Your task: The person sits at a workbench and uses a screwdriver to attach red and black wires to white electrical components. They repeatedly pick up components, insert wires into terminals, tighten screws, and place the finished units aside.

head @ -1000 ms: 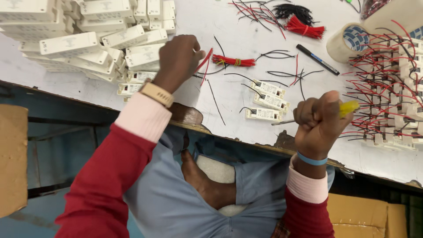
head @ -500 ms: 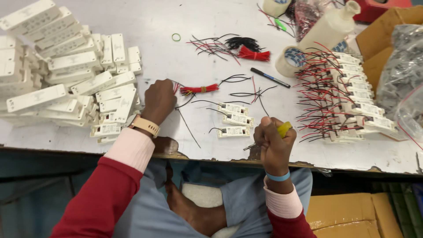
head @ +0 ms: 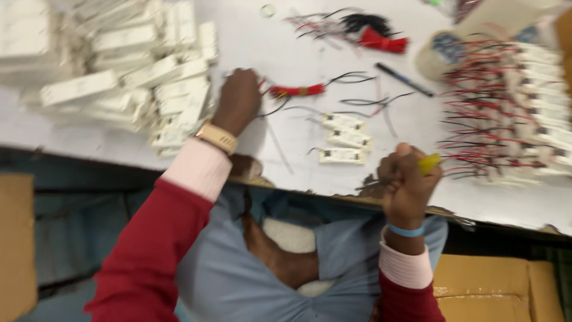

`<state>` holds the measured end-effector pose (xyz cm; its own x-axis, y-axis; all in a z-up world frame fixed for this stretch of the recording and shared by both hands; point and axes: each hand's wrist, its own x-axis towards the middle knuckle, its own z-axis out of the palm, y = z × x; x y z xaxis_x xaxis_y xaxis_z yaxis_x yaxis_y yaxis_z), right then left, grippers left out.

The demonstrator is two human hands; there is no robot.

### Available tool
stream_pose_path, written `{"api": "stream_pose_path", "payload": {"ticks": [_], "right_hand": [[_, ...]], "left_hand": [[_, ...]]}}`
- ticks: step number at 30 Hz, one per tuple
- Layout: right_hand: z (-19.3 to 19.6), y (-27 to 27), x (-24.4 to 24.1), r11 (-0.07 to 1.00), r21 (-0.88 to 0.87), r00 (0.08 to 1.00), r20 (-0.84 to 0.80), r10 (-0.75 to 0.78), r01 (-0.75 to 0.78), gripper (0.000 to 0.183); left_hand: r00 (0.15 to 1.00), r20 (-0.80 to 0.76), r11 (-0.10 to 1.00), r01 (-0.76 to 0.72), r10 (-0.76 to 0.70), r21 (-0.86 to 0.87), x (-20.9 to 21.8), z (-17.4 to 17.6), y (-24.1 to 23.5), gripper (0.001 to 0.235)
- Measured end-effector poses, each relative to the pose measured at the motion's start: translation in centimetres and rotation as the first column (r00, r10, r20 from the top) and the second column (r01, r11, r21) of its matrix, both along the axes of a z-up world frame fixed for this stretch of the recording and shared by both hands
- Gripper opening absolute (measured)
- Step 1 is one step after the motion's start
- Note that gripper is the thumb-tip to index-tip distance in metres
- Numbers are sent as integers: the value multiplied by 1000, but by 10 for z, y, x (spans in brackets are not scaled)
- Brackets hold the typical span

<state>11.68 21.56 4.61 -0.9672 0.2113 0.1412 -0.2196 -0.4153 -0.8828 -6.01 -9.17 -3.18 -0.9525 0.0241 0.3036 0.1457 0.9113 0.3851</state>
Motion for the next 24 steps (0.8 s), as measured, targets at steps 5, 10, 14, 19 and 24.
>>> {"api": "stream_pose_path", "payload": {"ticks": [5, 10, 14, 19, 24], "right_hand": [[0, -8, -1, 998, 44, 998, -48, 42, -39, 48], [1, -16, 0, 997, 61, 999, -25, 39, -37, 48], [4, -18, 2, 997, 66, 998, -33, 53, -51, 48], [8, -20, 9, 995, 98, 999, -17, 33, -31, 48], [10, -22, 16, 994, 98, 999, -17, 49, -48, 47]], "left_hand": [[979, -138, 988, 148, -151, -32, 6, -25, 9, 6], [992, -95, 996, 88, -88, -3, 2, -16, 8, 8], [997, -22, 997, 77, -76, 31, 4, -8, 6, 13], [994, -42, 995, 102, -103, -7, 8, -5, 12, 15], [991, -88, 983, 85, -100, -161, 14, -5, 16, 11]]}}
